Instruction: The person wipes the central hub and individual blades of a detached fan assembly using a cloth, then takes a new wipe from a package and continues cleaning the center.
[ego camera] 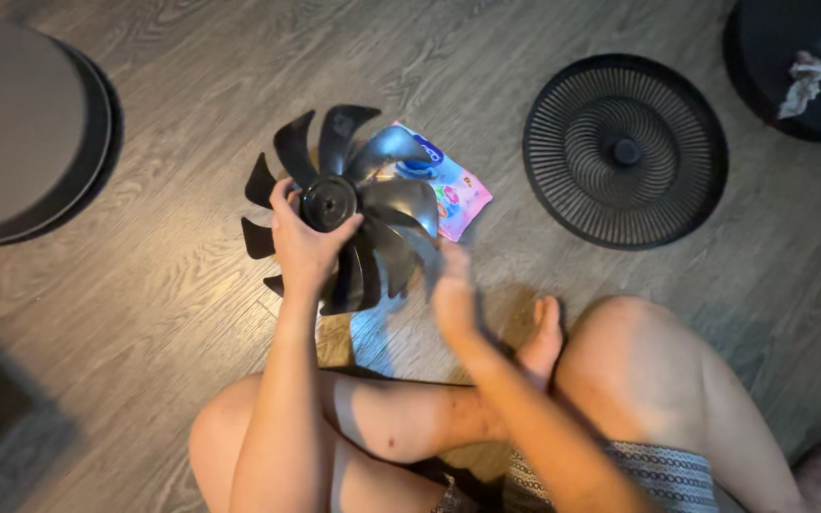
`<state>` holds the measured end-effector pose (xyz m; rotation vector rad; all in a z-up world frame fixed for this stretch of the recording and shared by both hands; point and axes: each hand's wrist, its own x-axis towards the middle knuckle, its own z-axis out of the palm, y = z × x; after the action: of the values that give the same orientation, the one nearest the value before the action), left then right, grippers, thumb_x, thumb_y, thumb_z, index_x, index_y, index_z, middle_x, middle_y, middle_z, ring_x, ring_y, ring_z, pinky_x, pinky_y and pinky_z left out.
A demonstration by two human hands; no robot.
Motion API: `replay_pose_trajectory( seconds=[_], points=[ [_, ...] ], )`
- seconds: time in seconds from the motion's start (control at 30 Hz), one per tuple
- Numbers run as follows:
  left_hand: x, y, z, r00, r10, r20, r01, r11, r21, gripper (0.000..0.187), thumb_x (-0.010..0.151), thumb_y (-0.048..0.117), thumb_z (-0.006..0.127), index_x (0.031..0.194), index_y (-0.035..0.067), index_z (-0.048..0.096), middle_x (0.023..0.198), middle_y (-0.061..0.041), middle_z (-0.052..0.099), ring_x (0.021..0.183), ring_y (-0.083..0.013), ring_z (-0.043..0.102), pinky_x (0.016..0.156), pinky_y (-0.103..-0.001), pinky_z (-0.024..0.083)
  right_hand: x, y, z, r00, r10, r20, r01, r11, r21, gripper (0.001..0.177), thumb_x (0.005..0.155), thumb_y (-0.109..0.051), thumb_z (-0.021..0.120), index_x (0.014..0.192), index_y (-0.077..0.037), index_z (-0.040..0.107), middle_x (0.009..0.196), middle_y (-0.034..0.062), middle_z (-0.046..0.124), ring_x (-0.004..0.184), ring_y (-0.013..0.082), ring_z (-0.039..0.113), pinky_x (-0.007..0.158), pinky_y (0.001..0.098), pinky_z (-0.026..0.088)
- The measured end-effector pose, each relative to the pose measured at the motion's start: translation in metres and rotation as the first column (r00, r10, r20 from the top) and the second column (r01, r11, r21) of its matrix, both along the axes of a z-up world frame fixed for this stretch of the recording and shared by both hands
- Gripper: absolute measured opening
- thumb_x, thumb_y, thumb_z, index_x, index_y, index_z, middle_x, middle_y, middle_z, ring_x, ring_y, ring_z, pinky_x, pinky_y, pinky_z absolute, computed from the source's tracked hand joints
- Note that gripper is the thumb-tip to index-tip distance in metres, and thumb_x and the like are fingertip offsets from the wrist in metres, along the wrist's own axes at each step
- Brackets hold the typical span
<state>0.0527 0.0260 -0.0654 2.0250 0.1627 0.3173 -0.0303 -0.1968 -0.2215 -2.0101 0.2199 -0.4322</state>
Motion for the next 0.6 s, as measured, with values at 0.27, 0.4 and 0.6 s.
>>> replay_pose_trajectory(
  seconds=[0.27, 0.4, 0.6],
  points=[
    [-0.02, -0.051, -0.001, 0.991, -0.131, 0.011, 0.128, 0.982, 0.138, 0.104, 0.063, 0.026, 0.098, 0.146, 0.002, 0.039, 0.13, -0.028, 0.058, 0.124, -0.0427, 0.053, 0.105, -0.046, 0.044, -0.045, -0.019, -0.024, 0.618, 0.599, -0.51, -0.778, 0.37, -0.508, 0.023, 0.091, -0.007, 0.063, 0.109, -0.013, 0.075, 0.087, 0.019, 0.073, 0.083, 0.0361, 0.071, 0.079, 0.0478, 0.057],
    [-0.023, -0.09, 0.03, 0.996, -0.088, 0.034, 0.085, 0.993, 0.08, 0.101, 0.065, 0.025, 0.097, 0.145, 0.0, 0.041, 0.131, -0.028, 0.057, 0.124, -0.0411, 0.054, 0.107, -0.045, 0.044, -0.023, -0.15, 0.075, 0.47, 0.663, -0.582, -0.822, 0.569, -0.016, 0.015, 0.086, -0.012, 0.074, 0.097, -0.002, 0.077, 0.086, 0.0167, 0.076, 0.076, 0.0245, 0.073, 0.07, 0.0362, 0.056],
    [-0.005, -0.225, 0.085, 0.957, -0.243, 0.156, 0.224, 0.966, 0.129, 0.095, 0.064, 0.019, 0.095, 0.142, -0.002, 0.044, 0.127, -0.023, 0.057, 0.122, -0.0418, 0.052, 0.108, -0.046, 0.042, -0.005, -0.277, 0.234, 0.941, 0.297, -0.164, -0.091, 0.687, 0.721, 0.032, 0.096, -0.003, 0.065, 0.127, 0.005, 0.063, 0.113, 0.0124, 0.073, 0.102, 0.0185, 0.069, 0.091, 0.0329, 0.056]
  ],
)
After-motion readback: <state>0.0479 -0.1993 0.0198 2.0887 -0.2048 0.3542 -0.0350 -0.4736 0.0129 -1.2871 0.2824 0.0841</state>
